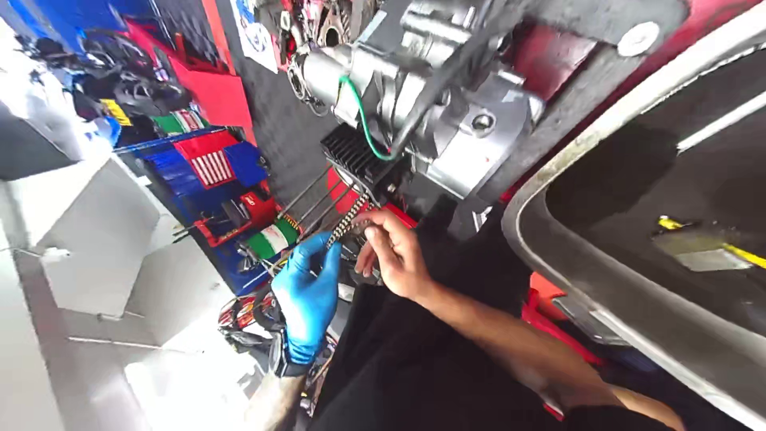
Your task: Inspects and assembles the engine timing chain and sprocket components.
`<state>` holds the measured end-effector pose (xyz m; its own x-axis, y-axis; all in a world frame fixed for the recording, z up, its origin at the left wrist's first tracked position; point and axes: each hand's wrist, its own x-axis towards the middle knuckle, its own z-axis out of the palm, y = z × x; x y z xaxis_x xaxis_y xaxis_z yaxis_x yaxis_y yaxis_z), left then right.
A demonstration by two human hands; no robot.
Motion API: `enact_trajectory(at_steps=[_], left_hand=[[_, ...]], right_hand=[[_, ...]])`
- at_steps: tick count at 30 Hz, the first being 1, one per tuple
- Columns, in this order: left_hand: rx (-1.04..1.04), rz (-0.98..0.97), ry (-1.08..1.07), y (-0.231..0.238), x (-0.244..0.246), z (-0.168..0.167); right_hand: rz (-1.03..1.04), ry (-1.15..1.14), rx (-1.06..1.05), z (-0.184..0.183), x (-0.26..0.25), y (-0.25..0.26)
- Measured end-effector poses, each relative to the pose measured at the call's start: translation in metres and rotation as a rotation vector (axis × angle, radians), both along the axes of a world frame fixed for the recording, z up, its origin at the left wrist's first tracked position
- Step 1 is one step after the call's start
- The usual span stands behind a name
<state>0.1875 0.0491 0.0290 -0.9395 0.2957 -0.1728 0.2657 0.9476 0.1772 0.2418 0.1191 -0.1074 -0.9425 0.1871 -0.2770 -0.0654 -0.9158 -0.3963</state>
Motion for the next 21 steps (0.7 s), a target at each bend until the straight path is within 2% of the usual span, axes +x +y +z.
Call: enact_trajectory(at_steps=[6, 10, 14, 18, 21], left_hand=[[0.049, -0.021, -0.007, -0.003, -0.005, 0.0], [0.03, -0.085, 0.012, -0.008, -0.009, -0.002], [0.074, -0.188, 0.016, -0.017, -0.016, -0.006], [0.061, -0.284, 0.037, -0.026, -0.021, -0.007], [0.06, -0.33, 0.04, -0.028, -0.025, -0.008]], right_hand=[[-0.031, -0.052, 0.104, 0.0, -0.003, -0.011], [-0.138, -0.057, 0.094, -0.003, -0.004, -0.021], [-0.248, -0.088, 0.206, -0.002, -0.008, -0.031], [-0.273, -0.155, 0.345, 0.007, -0.01, -0.037], [-0.291, -0.173, 0.322, 0.011, -0.014, -0.04]])
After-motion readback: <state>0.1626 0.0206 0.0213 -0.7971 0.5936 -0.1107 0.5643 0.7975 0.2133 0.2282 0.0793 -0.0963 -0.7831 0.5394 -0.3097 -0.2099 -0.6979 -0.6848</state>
